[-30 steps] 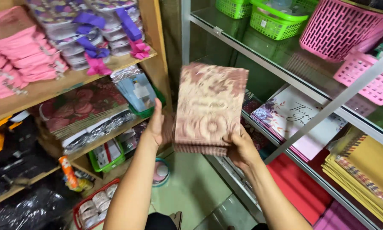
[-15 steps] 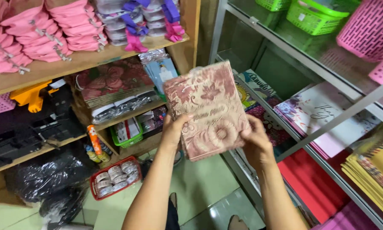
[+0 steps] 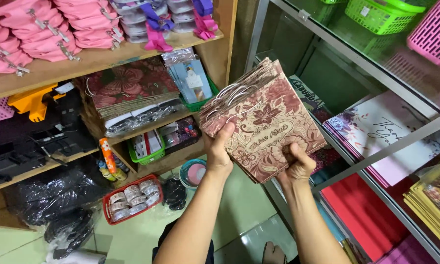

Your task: Organizing folders, notebooks, and gift bags on display shelves in a store.

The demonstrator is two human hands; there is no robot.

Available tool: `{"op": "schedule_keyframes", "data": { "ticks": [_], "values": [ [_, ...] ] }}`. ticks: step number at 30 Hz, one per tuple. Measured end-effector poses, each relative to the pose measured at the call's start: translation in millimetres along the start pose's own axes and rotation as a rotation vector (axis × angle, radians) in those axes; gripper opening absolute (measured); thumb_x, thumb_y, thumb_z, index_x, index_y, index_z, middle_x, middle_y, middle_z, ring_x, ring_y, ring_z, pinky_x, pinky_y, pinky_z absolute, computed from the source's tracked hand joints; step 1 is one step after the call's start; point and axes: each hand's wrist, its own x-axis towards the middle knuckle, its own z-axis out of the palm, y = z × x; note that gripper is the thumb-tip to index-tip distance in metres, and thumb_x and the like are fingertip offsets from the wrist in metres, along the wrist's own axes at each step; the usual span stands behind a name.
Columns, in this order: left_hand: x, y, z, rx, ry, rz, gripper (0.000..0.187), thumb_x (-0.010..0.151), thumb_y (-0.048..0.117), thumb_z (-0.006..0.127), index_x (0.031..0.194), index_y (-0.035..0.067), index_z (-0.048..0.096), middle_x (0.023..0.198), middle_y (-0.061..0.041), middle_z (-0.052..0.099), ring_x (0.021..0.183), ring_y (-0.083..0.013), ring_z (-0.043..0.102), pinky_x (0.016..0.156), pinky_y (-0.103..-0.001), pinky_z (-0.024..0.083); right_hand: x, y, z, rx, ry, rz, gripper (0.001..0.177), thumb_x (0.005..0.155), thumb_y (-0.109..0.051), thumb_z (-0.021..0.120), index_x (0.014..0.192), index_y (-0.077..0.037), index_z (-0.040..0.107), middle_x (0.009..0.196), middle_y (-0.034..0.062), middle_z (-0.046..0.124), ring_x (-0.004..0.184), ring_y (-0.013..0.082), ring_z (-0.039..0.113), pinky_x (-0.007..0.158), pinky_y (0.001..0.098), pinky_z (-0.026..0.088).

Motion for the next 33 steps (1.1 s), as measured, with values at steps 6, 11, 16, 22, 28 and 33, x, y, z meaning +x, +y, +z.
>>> {"op": "schedule_keyframes", "data": {
  "ticks": [6, 11, 16, 22, 28, 33],
  "values": [
    [5.9, -21.8, -14.8, -0.106, 0.076, -0.060, 0.050, 0.085, 0.018, 0.076, 0.131, 0.007, 0.058, 0.125, -0.008, 0.067, 0.115, -0.0221, 0.065, 0.105, -0.041, 0.050, -25.7, -21.3, 55.4, -0.084, -0.006, 0.012, 0.058, 0.077, -0.015, 0.084, 0.128, -0.001, 0.061, 0.103, 0.0072, 0.070, 0.096, 0.0243, 0.067, 0.093, 0.0423, 0.057],
    [15.6, -21.9, -33.0, -0.330, 0.118, -0.184, 0.050, 0.086, 0.028, 0.075, 0.129, 0.007, 0.059, 0.127, -0.009, 0.066, 0.119, -0.0285, 0.064, 0.108, -0.048, 0.048, -42.6, -26.4, 84.7, -0.249, -0.148, -0.105, 0.062, 0.081, -0.014, 0.086, 0.134, -0.002, 0.057, 0.115, 0.0071, 0.067, 0.104, 0.0236, 0.064, 0.093, 0.0396, 0.052],
    [23.2, -9.3, -32.6, -0.434, -0.019, -0.285, 0.068, 0.080, 0.038, 0.074, 0.137, 0.005, 0.060, 0.133, -0.012, 0.067, 0.124, -0.0348, 0.062, 0.111, -0.052, 0.045, -50.0, -39.6, 125.7, -0.404, -0.100, -0.233, 0.067, 0.076, -0.006, 0.086, 0.135, -0.003, 0.056, 0.122, 0.0059, 0.069, 0.113, 0.0205, 0.067, 0.101, 0.0356, 0.055],
    [32.7, 1.1, -34.5, -0.491, 0.107, -0.356, 0.090, 0.081, 0.065, 0.059, 0.144, 0.001, 0.052, 0.145, -0.017, 0.059, 0.135, -0.0362, 0.053, 0.117, -0.054, 0.036, -51.1, -45.7, 111.1, -0.487, -0.071, -0.357, 0.063, 0.079, 0.006, 0.085, 0.135, 0.003, 0.057, 0.126, 0.0108, 0.068, 0.115, 0.0225, 0.067, 0.104, 0.0378, 0.056],
    [25.8, 1.0, -10.3, -0.427, 0.321, -0.457, 0.106, 0.080, 0.085, 0.034, 0.154, 0.011, 0.046, 0.157, -0.012, 0.050, 0.145, -0.0357, 0.044, 0.119, -0.056, 0.030, -54.3, -32.9, 107.3, -0.802, -0.163, -0.542, 0.068, 0.077, 0.004, 0.086, 0.136, 0.002, 0.053, 0.128, 0.0081, 0.064, 0.116, 0.0180, 0.064, 0.104, 0.0345, 0.054],
    [30.5, 3.4, -19.2, -0.472, 0.044, -0.421, 0.119, 0.074, 0.097, 0.028, 0.157, 0.013, 0.041, 0.159, -0.012, 0.046, 0.144, -0.0371, 0.044, 0.118, -0.057, 0.034, -62.9, -23.5, 124.9, -0.554, -0.132, -0.450, 0.064, 0.080, 0.006, 0.083, 0.137, 0.001, 0.054, 0.130, 0.0078, 0.065, 0.119, 0.0190, 0.064, 0.106, 0.0350, 0.054]
  ]
}}
